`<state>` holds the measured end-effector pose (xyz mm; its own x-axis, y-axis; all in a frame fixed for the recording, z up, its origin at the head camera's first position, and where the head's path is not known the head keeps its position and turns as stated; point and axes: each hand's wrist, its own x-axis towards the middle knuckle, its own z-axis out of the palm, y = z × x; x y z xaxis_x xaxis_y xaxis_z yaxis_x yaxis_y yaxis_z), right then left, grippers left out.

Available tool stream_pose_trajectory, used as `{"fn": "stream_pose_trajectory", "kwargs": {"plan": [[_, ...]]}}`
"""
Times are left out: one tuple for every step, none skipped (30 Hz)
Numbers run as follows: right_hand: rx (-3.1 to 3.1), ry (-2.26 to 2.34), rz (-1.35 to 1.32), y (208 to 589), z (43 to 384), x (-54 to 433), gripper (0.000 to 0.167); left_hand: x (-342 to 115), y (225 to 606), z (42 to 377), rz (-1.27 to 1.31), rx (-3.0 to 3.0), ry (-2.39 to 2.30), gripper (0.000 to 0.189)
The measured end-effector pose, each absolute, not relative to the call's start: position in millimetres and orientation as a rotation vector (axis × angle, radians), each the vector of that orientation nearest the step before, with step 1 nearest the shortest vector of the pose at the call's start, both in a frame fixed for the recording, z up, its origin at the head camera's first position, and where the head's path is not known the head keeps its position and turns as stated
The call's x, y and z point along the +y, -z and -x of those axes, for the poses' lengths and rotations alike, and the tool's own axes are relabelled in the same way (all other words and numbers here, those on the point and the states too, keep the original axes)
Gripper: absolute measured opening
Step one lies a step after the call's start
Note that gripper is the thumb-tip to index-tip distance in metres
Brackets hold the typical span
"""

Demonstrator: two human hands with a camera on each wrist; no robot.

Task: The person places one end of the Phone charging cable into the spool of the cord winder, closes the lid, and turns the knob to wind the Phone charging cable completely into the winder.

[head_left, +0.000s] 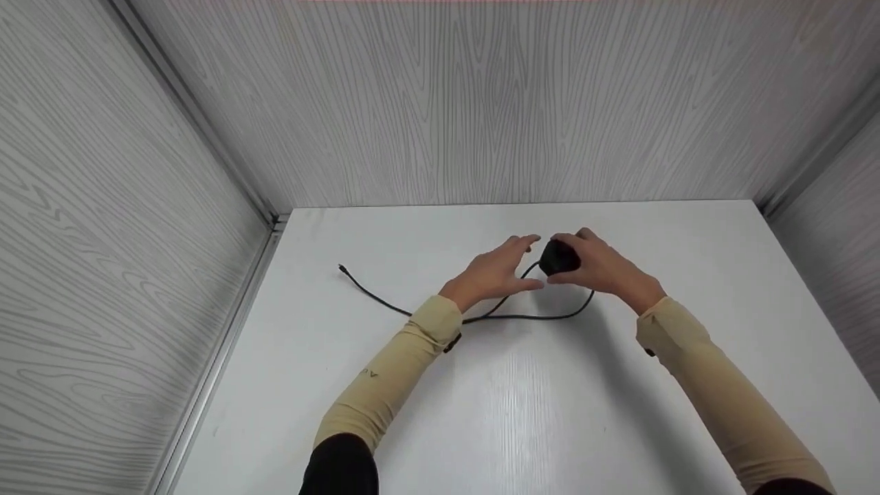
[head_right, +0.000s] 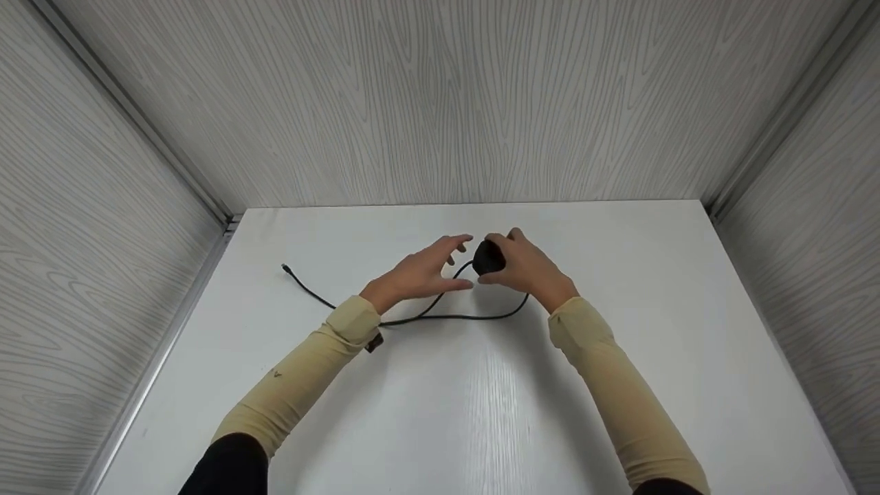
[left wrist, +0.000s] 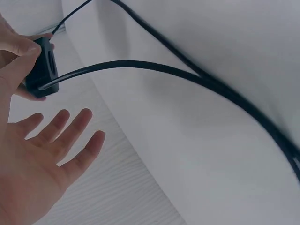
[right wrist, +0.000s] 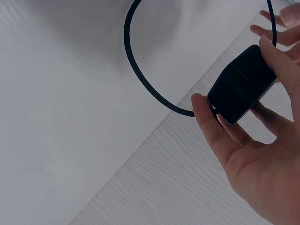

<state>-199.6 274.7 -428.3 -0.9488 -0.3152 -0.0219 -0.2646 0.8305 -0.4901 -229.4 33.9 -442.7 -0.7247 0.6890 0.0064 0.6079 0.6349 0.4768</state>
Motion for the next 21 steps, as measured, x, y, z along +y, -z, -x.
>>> {"fn": "stream_pose_trajectory", "kwargs": {"plan": [[2.907,0.774,0.478,429,200,274,0.083,38,440,229,-1.096,2.681,-0.667,0.089],[2.906,0.789,0.497,429,200,274,0.082,43,439,229,-1.113,2.684,-0.646,0.090],[2.906,0.804,0.518,430,200,274,0.081,47,439,228,-1.125,2.688,-0.630,0.091],[2.903,0.819,0.532,430,200,273,0.080,50,441,228,-1.131,2.698,-0.612,0.093],[2.900,0.831,0.542,431,200,273,0.080,54,443,227,-1.134,2.716,-0.588,0.095],[2.893,0.845,0.547,431,200,273,0.079,57,446,226,-1.135,2.736,-0.573,0.096],[2.888,0.858,0.548,432,199,274,0.079,60,449,225,-1.136,2.757,-0.564,0.098],[2.886,0.866,0.546,433,199,274,0.080,63,452,224,-1.128,2.779,-0.561,0.099],[2.883,0.875,0.537,433,198,274,0.080,65,456,224,-1.122,2.806,-0.560,0.100],[2.879,0.887,0.524,434,198,274,0.081,67,459,224,-1.116,2.831,-0.561,0.099],[2.876,0.902,0.515,435,198,275,0.082,69,462,223,-1.115,2.856,-0.564,0.098],[2.869,0.920,0.505,436,199,275,0.083,70,464,224,-1.112,2.877,-0.574,0.096],[2.863,0.935,0.498,437,199,276,0.084,71,465,223,-1.108,2.894,-0.588,0.093],[2.854,0.954,0.494,438,199,277,0.086,71,467,223,-1.102,2.909,-0.603,0.091],[2.837,0.981,0.491,439,199,277,0.087,71,469,224,-1.099,2.925,-0.614,0.088],[2.816,1.015,0.498,440,198,278,0.089,70,470,224,-1.097,2.932,-0.633,0.085],[2.790,1.046,0.509,441,198,279,0.089,70,471,223,-1.093,2.935,-0.649,0.084],[2.764,1.074,0.526,441,197,280,0.088,69,472,223,-1.089,2.932,-0.666,0.083],[2.743,1.095,0.552,441,196,281,0.087,69,472,222,-1.084,2.931,-0.684,0.081],[2.723,1.111,0.583,441,195,281,0.084,68,473,222,-1.079,2.936,-0.693,0.079],[2.712,1.117,0.616,441,194,282,0.082,68,474,222,-1.075,2.942,-0.694,0.078]]}}
